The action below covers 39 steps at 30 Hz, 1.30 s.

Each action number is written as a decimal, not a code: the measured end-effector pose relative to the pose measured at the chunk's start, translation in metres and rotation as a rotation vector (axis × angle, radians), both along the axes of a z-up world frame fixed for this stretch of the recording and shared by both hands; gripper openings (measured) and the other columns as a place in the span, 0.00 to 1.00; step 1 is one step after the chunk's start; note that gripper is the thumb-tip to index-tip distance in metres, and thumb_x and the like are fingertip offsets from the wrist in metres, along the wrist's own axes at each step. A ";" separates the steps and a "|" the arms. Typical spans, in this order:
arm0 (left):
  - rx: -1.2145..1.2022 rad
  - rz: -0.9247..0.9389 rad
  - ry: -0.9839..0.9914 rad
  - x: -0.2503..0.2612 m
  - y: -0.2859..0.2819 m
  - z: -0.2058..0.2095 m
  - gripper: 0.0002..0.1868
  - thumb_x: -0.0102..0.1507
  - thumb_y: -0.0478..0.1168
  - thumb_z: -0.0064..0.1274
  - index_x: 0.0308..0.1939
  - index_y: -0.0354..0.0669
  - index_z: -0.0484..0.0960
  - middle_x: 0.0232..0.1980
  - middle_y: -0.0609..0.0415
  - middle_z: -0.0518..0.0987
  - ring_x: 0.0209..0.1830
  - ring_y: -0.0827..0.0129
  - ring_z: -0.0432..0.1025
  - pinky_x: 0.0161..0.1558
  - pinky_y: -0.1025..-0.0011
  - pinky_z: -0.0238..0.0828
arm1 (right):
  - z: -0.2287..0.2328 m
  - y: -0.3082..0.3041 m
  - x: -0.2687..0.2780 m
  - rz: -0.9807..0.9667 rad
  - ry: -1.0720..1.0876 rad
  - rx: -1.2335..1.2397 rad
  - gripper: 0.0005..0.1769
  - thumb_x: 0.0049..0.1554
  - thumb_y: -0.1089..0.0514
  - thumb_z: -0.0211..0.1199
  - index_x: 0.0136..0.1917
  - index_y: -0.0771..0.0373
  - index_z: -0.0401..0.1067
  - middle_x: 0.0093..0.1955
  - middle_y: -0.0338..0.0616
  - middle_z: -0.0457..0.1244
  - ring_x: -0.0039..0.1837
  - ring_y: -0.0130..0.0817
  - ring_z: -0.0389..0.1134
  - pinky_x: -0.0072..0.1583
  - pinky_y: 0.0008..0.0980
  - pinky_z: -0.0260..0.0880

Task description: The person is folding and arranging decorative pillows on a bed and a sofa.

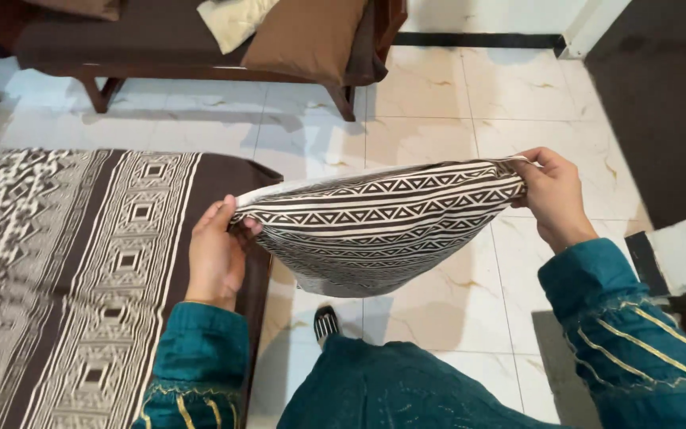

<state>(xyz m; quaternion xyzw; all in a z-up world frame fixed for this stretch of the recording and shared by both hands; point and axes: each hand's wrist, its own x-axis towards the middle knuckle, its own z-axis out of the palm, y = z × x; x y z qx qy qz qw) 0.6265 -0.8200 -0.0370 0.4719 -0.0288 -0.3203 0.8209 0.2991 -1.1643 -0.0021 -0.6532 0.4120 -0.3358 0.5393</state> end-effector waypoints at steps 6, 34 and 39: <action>0.003 -0.027 0.048 0.094 -0.054 -0.008 0.05 0.70 0.40 0.51 0.41 0.43 0.77 0.36 0.58 0.79 0.29 0.73 0.71 0.38 0.71 0.72 | -0.008 -0.039 0.073 -0.062 -0.008 0.037 0.05 0.67 0.62 0.54 0.50 0.65 0.70 0.43 0.42 0.68 0.39 0.27 0.68 0.40 0.31 0.69; 0.161 0.135 -0.007 0.312 -0.272 0.019 0.09 0.71 0.43 0.47 0.41 0.43 0.75 0.31 0.56 0.78 0.27 0.71 0.73 0.37 0.70 0.74 | -0.011 -0.339 0.382 0.160 -0.111 0.095 0.05 0.67 0.64 0.55 0.50 0.65 0.71 0.44 0.41 0.68 0.42 0.26 0.68 0.44 0.29 0.71; 0.214 0.127 0.047 0.348 -0.301 0.009 0.09 0.71 0.44 0.46 0.41 0.44 0.76 0.29 0.54 0.77 0.26 0.69 0.73 0.35 0.72 0.72 | -0.004 -0.371 0.439 0.177 -0.127 0.085 0.04 0.68 0.65 0.54 0.51 0.65 0.70 0.46 0.40 0.68 0.44 0.25 0.68 0.46 0.29 0.72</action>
